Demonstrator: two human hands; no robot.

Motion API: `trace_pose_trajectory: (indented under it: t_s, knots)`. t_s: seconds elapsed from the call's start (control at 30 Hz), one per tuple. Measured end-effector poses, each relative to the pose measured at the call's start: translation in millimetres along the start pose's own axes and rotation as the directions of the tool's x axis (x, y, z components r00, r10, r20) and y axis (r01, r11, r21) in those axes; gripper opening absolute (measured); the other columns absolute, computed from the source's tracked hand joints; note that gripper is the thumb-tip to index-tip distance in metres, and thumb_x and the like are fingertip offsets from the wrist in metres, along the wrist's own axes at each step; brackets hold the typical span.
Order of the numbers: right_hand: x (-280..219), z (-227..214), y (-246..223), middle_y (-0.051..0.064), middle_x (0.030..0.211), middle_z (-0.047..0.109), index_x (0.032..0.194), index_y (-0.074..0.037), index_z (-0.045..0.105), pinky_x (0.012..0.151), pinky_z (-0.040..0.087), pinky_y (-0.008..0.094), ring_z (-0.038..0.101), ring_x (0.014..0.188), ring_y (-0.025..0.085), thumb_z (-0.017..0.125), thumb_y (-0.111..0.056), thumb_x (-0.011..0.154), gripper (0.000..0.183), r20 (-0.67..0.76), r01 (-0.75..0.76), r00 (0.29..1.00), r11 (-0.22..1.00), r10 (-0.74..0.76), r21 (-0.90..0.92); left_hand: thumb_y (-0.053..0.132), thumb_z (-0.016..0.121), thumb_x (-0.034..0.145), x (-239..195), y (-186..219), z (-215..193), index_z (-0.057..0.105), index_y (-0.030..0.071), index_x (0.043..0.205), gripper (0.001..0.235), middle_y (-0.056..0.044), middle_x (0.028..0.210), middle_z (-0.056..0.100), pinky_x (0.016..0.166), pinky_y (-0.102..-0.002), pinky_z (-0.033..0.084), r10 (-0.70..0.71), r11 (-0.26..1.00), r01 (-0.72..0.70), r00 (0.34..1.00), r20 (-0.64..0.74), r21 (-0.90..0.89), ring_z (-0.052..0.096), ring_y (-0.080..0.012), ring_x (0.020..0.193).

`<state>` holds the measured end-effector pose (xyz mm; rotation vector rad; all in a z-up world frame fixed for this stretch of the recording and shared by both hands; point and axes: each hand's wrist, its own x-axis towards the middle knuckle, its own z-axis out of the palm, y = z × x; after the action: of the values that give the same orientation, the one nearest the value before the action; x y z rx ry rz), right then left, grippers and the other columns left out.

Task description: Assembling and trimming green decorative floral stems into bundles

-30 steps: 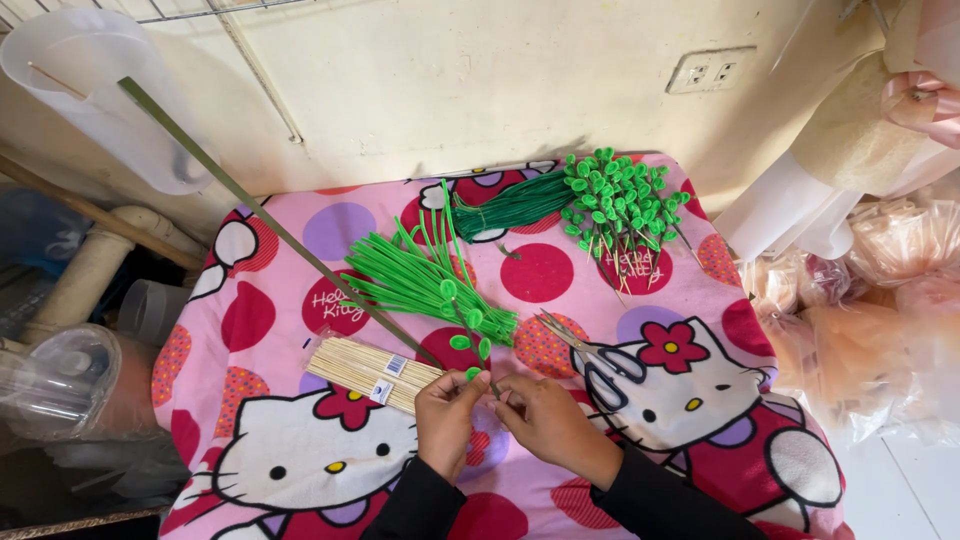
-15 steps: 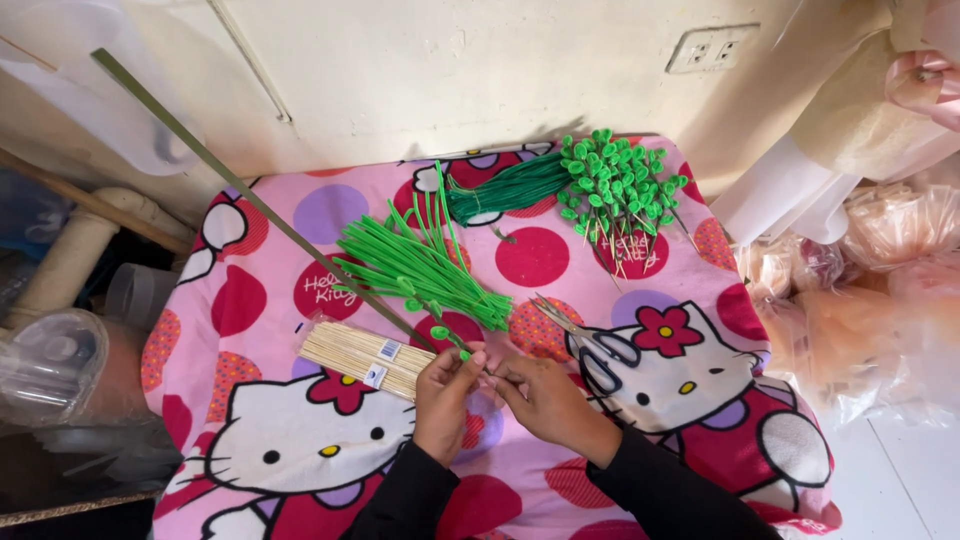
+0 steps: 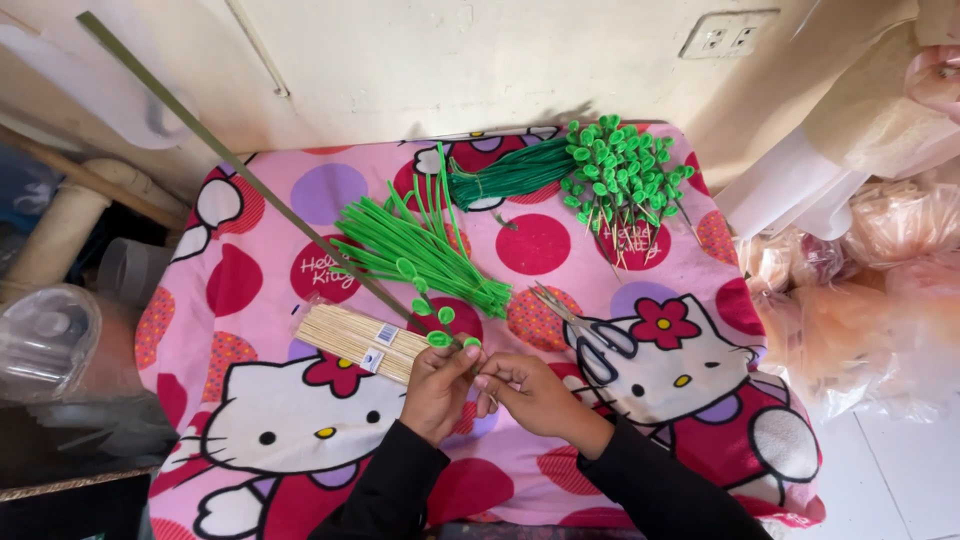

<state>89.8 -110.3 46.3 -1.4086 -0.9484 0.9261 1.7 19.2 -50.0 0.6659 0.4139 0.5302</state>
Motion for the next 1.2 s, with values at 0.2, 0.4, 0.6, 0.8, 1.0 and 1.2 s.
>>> trace_pose_trajectory:
  t_s: [0.2, 0.4, 0.6, 0.8, 1.0, 1.2]
  knots:
    - [5.2, -9.6, 11.4, 0.010, 0.058, 0.068, 0.090, -0.002, 0.067, 0.064, 0.052, 0.027, 0.060, 0.055, 0.014, 0.054, -0.008, 0.107, 0.022, 0.186, -0.060, 0.982, 0.973, 0.018, 0.225, -0.002, 0.072, 0.089, -9.5, 27.0, 29.0, 0.067, -0.007, 0.092, 0.007, -0.017, 0.080, 0.060, 0.058, -0.031, 0.050, 0.045, 0.999, -0.043, 0.990, 0.137, -0.012, 0.057, -0.0205, 0.072]
    - [12.2, -8.9, 28.6, 0.013, 0.063, 0.071, 0.095, 0.000, 0.069, 0.065, 0.053, 0.027, 0.065, 0.059, 0.016, 0.060, -0.008, 0.103, 0.014, 0.131, -0.083, 0.989, 0.985, 0.064, 0.151, 0.000, 0.071, 0.093, 3.9, 14.8, 15.5, 0.069, -0.005, 0.095, 0.005, -0.011, 0.077, 0.064, 0.058, -0.025, 0.051, 0.041, 0.997, -0.037, 0.997, -0.061, 0.073, 0.060, -0.0156, 0.070]
    - [11.9, -15.3, 29.9, 0.008, 0.061, 0.072, 0.091, -0.007, 0.073, 0.058, 0.047, 0.023, 0.061, 0.058, 0.014, 0.062, -0.005, 0.099, 0.014, 0.094, -0.174, 0.979, 0.980, 0.183, -0.096, 0.005, 0.081, 0.088, 2.6, 32.6, 29.4, 0.075, -0.003, 0.104, 0.019, -0.004, 0.080, 0.071, 0.066, -0.020, 0.052, 0.075, 0.935, -0.006, 0.981, -0.181, 0.355, 0.063, -0.0070, 0.069]
    - [21.6, -53.8, 13.2, 0.011, 0.062, 0.074, 0.092, -0.006, 0.076, 0.059, 0.050, 0.028, 0.064, 0.059, 0.016, 0.061, -0.008, 0.099, 0.016, -0.150, -0.167, 0.979, 0.966, 0.139, -0.197, 0.006, 0.085, 0.083, -2.6, 29.6, 41.8, 0.070, -0.003, 0.123, 0.044, -0.010, 0.100, 0.077, 0.078, -0.025, 0.057, 0.001, 0.878, 0.004, 1.000, -0.010, 0.479, 0.071, -0.0101, 0.083]
    - [30.0, -136.3, -27.4, 0.015, 0.078, 0.076, 0.115, -0.008, 0.073, 0.072, 0.055, 0.045, 0.072, 0.076, 0.033, 0.056, -0.010, 0.097, 0.025, -0.470, -0.215, 0.879, 0.814, -0.080, -0.540, 0.006, 0.084, 0.085, -2.8, 25.2, 31.3, 0.075, 0.001, 0.119, 0.036, -0.008, 0.091, 0.076, 0.072, -0.022, 0.055, -0.042, 0.831, 0.041, 0.999, -0.011, 0.555, 0.068, -0.0086, 0.077]
    - [22.9, -162.8, -23.0, 0.010, 0.092, 0.077, 0.129, -0.017, 0.071, 0.084, 0.057, 0.054, 0.071, 0.094, 0.035, 0.060, -0.040, 0.105, 0.035, -0.611, -0.477, 0.756, 0.441, -0.235, -0.760, 0.007, 0.084, 0.085, 1.1, 28.6, 22.0, 0.078, 0.003, 0.112, 0.028, -0.005, 0.083, 0.076, 0.064, -0.018, 0.053, 0.000, 0.769, 0.009, 1.000, -0.013, 0.639, 0.067, -0.0066, 0.071]
